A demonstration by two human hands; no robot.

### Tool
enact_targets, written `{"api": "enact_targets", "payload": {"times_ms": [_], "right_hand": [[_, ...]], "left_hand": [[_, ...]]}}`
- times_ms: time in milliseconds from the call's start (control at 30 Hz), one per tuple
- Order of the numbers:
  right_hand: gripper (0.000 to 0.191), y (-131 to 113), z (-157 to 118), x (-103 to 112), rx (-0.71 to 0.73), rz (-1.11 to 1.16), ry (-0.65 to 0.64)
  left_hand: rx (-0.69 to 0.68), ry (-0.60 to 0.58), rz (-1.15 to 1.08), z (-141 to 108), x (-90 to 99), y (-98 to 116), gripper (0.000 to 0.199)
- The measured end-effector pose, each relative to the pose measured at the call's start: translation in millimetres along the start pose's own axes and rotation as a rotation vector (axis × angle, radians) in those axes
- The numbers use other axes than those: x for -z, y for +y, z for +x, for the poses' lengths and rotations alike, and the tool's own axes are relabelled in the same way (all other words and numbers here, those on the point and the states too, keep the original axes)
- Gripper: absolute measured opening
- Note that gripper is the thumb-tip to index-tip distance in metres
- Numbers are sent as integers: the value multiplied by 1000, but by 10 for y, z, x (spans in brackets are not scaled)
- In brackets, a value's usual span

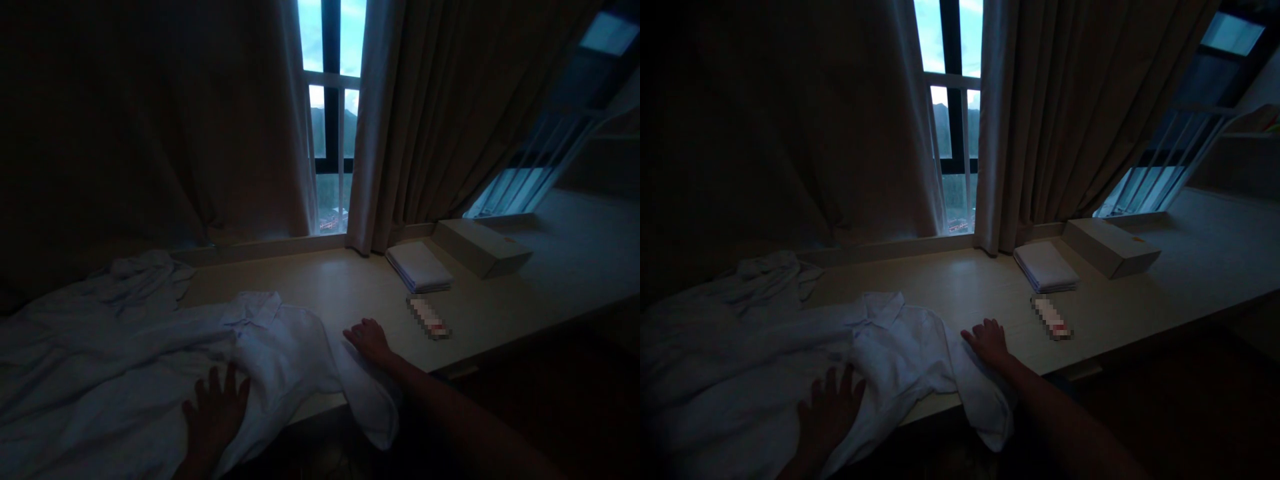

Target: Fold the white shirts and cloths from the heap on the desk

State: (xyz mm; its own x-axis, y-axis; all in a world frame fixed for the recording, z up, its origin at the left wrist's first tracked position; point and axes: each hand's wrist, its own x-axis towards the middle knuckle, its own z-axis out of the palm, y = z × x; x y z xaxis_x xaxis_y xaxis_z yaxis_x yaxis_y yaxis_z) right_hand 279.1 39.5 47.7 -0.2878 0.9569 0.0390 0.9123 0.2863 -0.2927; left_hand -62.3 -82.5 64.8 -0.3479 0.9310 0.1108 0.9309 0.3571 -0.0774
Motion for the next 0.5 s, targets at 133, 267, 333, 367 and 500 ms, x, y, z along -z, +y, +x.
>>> {"api": "enact_targets", "payload": {"times_ms": [133, 267, 333, 367, 500], "right_hand": [[38, -358, -219, -109, 40, 26, 23], [19, -433, -236, -107, -125, 160, -2], [18, -313, -83, 53, -242, 187, 27], [18, -218, 26, 171, -265, 178, 40], [18, 283, 553, 802, -300, 114, 89]], "left_hand": [[-44, 45, 38, 26, -123, 228, 57], [-66, 95, 42, 26, -201, 469, 56], [-84, 68, 12, 17, -166, 639, 57], [-94, 45, -19, 13, -132, 747, 59], [-203, -152, -353, 48, 34, 1293, 64]]}}
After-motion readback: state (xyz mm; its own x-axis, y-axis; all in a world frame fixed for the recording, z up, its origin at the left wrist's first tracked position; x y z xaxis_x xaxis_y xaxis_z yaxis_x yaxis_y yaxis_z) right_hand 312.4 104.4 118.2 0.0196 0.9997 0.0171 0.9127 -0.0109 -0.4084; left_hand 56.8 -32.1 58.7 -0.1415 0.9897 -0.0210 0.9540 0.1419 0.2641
